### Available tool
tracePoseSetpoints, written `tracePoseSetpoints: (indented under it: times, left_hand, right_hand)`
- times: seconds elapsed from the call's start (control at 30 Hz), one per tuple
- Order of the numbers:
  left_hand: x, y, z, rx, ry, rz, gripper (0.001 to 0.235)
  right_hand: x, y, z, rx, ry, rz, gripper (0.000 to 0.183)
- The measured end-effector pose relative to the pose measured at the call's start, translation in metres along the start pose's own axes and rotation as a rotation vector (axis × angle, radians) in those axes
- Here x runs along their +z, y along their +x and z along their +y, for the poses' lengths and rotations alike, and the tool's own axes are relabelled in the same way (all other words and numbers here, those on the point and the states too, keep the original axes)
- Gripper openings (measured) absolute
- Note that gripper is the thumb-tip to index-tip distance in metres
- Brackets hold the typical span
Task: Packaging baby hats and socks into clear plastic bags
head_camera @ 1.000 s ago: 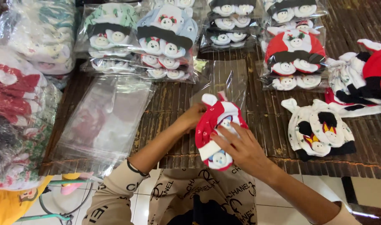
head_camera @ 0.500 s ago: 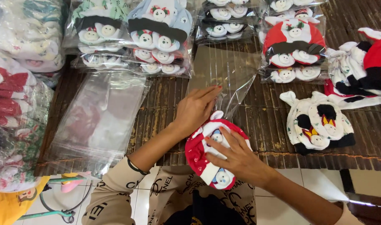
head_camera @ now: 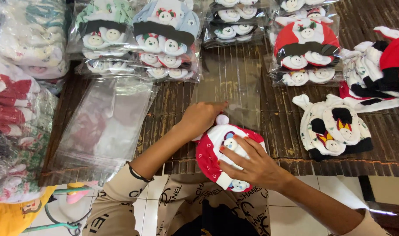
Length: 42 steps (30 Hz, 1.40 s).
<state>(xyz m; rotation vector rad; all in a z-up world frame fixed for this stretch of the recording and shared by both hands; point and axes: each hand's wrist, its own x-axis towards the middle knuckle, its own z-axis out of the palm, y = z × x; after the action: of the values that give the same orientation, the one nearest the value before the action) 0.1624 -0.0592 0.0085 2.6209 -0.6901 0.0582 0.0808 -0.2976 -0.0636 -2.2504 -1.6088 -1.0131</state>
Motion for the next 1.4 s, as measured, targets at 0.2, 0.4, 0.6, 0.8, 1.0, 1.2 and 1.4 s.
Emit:
tracePoseSetpoints:
  times: [0.2,0.4,0.6,0.8,1.0,1.2,1.4]
  left_hand:
    - [0.000,-0.001,-0.004,-0.056,-0.033,-0.182,0.041]
    - [-0.004,-0.008,-0.005,-0.044,-0.082,-0.155,0.057]
    - [0.029,-0.019,-0.012,0.153,0.135,0.123,0.058]
    - [0.020,-0.034,0.019,0.143,0.207,0.281,0.055]
    - [0.020,-0.049,0.023,0.122,0.097,0.212,0.055]
    - [0.014,-0.057,0.022,0.122,0.163,0.171,0.054]
    - [0.013,-0.066,0.015,0.009,0.046,0.194,0.054]
  right_hand:
    - [-0.001,-0.010,0.020,0.185,-0.160,-0.114,0.046]
    - [-0.019,0.007,0.023,0.562,-0.110,-0.466,0.088]
    - [-0.011,0.012,0.023,0.468,-0.239,-0.384,0.084]
    - [0.009,0.019,0.011,0.425,-0.231,-0.300,0.078]
    - [0.010,0.020,0.019,0.457,-0.243,-0.221,0.078]
    - [-0.005,0.033,0.006,0.372,-0.055,-0.379,0.075]
    - [-0.009,0.013,0.024,0.341,-0.199,-0.079,0.028]
